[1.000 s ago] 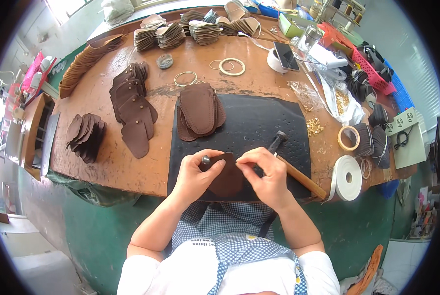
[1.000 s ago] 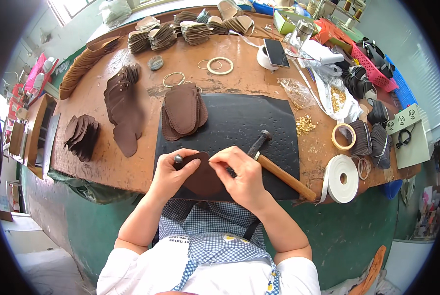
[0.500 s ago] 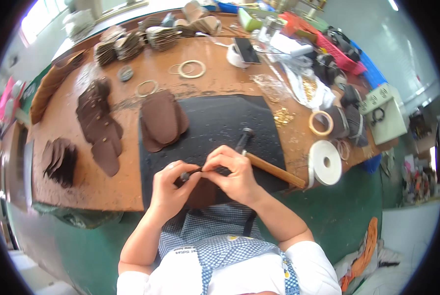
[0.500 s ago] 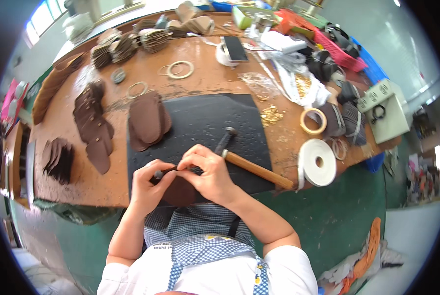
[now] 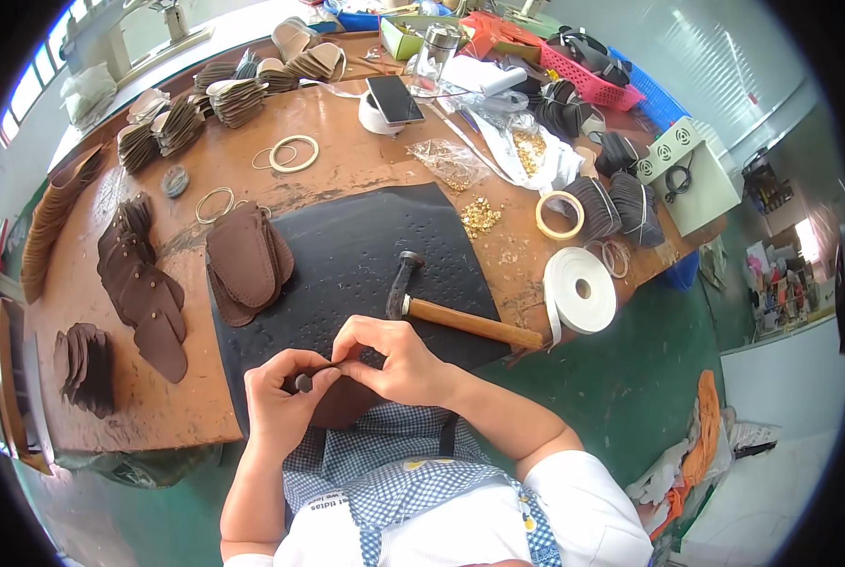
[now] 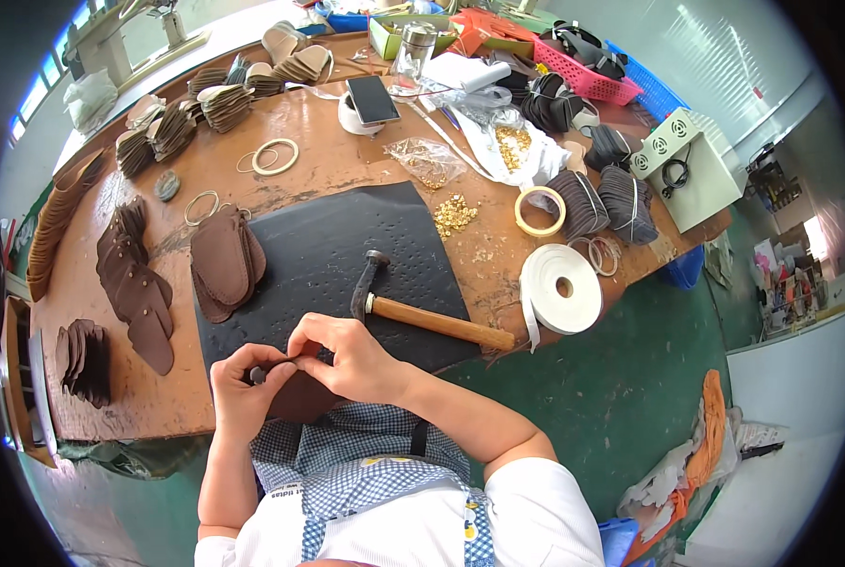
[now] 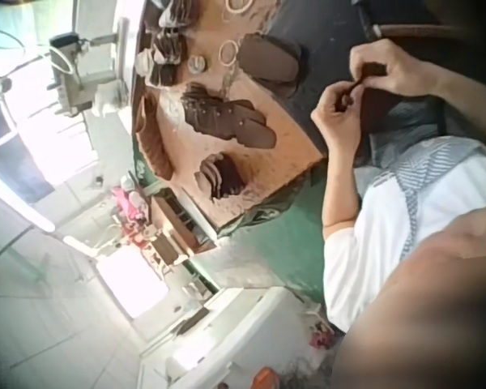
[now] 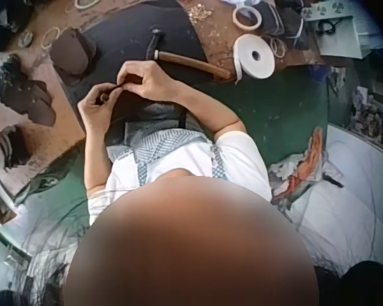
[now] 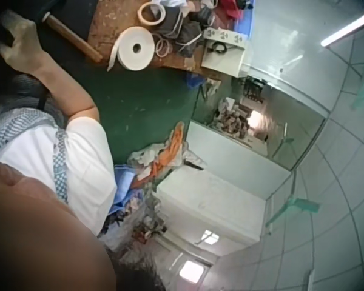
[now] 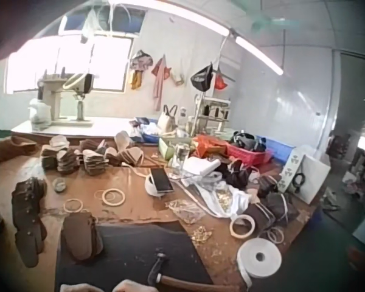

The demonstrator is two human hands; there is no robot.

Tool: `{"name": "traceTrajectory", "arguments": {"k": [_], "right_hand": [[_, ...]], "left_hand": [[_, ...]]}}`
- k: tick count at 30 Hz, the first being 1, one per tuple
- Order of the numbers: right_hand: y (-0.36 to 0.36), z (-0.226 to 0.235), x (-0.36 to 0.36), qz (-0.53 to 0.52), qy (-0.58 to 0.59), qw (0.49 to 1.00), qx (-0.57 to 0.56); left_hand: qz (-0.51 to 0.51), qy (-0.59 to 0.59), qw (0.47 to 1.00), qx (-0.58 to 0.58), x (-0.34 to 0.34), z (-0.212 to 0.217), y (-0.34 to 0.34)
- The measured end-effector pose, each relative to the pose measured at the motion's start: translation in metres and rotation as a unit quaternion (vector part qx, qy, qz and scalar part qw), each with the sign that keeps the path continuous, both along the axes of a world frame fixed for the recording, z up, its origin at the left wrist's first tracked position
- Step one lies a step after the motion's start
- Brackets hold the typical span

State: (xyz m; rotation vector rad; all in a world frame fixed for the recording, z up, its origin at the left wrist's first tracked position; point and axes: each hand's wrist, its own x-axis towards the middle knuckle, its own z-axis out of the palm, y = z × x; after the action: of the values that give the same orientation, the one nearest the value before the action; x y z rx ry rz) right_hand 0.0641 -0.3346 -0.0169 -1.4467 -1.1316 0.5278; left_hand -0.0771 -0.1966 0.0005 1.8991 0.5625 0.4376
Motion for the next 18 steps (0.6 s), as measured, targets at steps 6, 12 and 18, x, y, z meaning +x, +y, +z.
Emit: {"name": "traceTrajectory", "arguments": {"k": [6,12,18], "right_hand": [[0.000,0.008,-0.003,-0.004,0.047,0.998,-0.030],[0.000,-0.008,0.001,-0.041,0.279,0.958,-0.059],[0.000,-0.003,0.003,-0.036,0.292,0.951,-0.090]], "left_hand": [[-0.016,-0.013,0.998,-0.053,0.002,-0.001,0.000],[0.016,0.009,0.960,-0.280,0.012,-0.027,0.003],[0.029,0.015,0.947,-0.318,0.010,-0.030,0.006]]}}
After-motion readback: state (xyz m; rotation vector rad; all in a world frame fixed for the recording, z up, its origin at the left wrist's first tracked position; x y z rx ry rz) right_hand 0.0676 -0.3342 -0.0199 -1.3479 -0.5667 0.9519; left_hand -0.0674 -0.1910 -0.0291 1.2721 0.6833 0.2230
